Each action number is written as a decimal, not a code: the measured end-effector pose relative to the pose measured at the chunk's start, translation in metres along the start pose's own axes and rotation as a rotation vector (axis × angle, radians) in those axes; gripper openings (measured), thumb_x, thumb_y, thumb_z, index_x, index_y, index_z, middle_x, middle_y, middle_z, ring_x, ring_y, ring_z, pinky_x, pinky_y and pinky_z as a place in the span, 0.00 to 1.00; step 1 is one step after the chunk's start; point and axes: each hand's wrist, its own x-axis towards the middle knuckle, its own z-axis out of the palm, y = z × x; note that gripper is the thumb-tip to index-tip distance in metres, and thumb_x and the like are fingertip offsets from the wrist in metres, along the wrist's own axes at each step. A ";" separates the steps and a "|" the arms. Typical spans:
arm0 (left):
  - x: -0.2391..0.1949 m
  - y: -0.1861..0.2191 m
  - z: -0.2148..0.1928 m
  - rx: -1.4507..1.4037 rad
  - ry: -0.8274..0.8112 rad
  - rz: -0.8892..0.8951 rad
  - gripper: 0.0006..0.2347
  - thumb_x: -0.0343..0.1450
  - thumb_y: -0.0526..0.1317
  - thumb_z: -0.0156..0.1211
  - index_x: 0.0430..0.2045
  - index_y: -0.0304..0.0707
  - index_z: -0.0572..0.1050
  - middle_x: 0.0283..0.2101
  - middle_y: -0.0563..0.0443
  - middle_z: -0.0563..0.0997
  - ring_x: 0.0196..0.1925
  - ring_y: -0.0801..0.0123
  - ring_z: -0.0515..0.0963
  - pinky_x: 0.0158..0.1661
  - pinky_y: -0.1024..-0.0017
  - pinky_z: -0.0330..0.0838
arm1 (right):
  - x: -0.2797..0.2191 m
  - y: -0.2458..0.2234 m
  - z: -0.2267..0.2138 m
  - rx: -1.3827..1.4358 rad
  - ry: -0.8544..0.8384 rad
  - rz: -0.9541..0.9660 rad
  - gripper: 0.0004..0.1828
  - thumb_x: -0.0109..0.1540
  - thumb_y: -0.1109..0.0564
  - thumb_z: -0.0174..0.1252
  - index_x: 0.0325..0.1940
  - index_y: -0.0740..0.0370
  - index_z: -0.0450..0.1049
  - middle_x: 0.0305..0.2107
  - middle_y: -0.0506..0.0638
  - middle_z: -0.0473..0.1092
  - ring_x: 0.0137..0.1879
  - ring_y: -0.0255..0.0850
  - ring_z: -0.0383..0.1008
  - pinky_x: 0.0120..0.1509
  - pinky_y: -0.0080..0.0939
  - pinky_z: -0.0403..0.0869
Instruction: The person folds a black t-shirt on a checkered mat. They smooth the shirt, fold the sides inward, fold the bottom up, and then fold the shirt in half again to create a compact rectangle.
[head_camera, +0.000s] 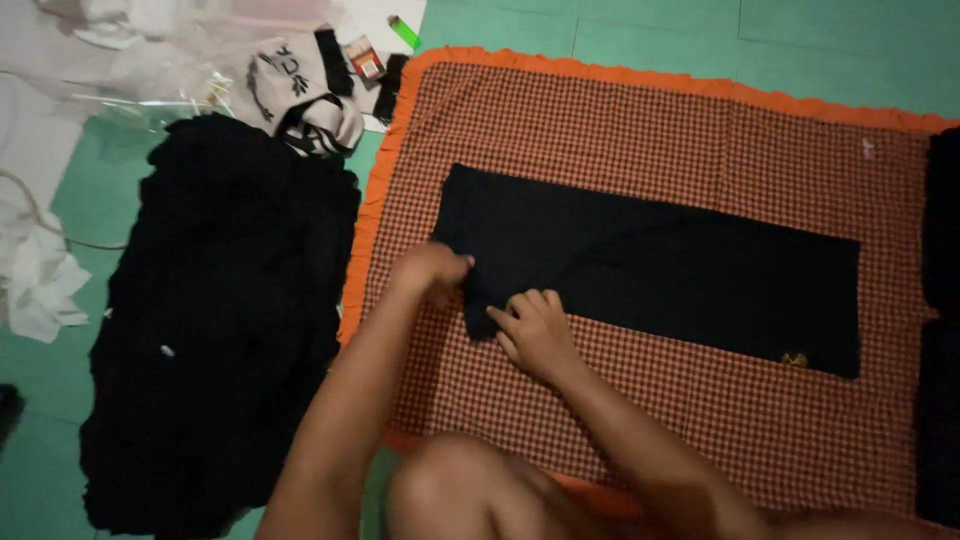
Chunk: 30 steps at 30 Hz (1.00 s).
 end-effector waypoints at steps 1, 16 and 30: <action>0.004 -0.005 0.013 -0.001 0.007 0.000 0.32 0.74 0.61 0.38 0.54 0.27 0.76 0.60 0.35 0.77 0.66 0.46 0.73 0.65 0.51 0.65 | -0.005 0.003 0.003 -0.003 0.005 -0.005 0.17 0.54 0.50 0.65 0.47 0.49 0.81 0.32 0.45 0.69 0.43 0.44 0.68 0.52 0.49 0.64; 0.068 -0.044 0.139 -0.462 0.484 0.014 0.16 0.68 0.50 0.56 0.37 0.39 0.83 0.38 0.38 0.85 0.50 0.42 0.83 0.45 0.52 0.77 | -0.037 0.012 0.006 -0.108 0.327 0.177 0.17 0.56 0.45 0.55 0.45 0.53 0.76 0.41 0.49 0.67 0.53 0.49 0.69 0.55 0.50 0.65; 0.069 -0.056 0.146 -0.830 0.662 0.169 0.13 0.62 0.35 0.63 0.40 0.39 0.75 0.35 0.44 0.83 0.47 0.51 0.83 0.47 0.57 0.76 | -0.033 0.008 0.007 -0.244 0.366 0.342 0.10 0.59 0.50 0.58 0.43 0.49 0.78 0.42 0.50 0.66 0.50 0.51 0.69 0.50 0.50 0.65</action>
